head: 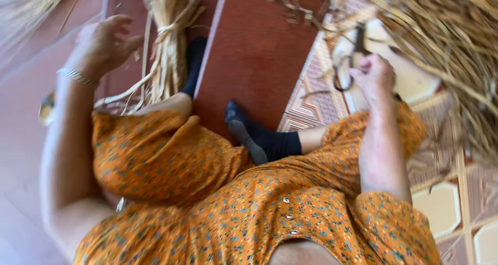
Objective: The person sits on the floor and uses shears to trim and separate dried plant fibers. They repeatedly cut the fibers into smaller pieces and organize them into bundles.
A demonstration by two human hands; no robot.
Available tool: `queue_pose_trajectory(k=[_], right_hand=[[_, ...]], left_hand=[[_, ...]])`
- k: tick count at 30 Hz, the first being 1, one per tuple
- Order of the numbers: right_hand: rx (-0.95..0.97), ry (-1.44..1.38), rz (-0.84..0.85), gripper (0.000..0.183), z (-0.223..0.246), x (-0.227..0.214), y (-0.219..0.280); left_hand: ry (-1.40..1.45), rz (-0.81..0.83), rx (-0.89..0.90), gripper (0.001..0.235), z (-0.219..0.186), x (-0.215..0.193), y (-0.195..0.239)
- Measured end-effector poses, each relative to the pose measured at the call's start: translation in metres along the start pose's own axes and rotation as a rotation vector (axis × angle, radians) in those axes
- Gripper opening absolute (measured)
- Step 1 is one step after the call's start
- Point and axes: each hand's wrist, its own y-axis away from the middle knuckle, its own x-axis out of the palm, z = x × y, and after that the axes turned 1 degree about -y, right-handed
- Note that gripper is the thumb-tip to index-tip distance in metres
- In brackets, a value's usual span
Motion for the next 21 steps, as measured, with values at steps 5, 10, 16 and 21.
queue_pose_trajectory(k=[5, 10, 16, 21], right_hand=[[-0.021, 0.07, 0.0, 0.039, 0.008, 0.002, 0.006], [0.158, 0.023, 0.105, 0.046, 0.022, 0.008, -0.001], [0.223, -0.077, 0.152, 0.041, 0.025, 0.024, -0.019], [0.201, -0.18, 0.053, 0.056, 0.027, 0.045, -0.02]], left_hand=[[-0.191, 0.037, 0.355, 0.048, -0.122, -0.023, -0.015], [-0.337, 0.26, 0.483, 0.044, -0.246, 0.044, -0.036], [-0.16, 0.212, 0.675, 0.023, -0.337, 0.181, -0.095], [-0.018, -0.187, 0.852, 0.023, -0.395, 0.27, -0.167]])
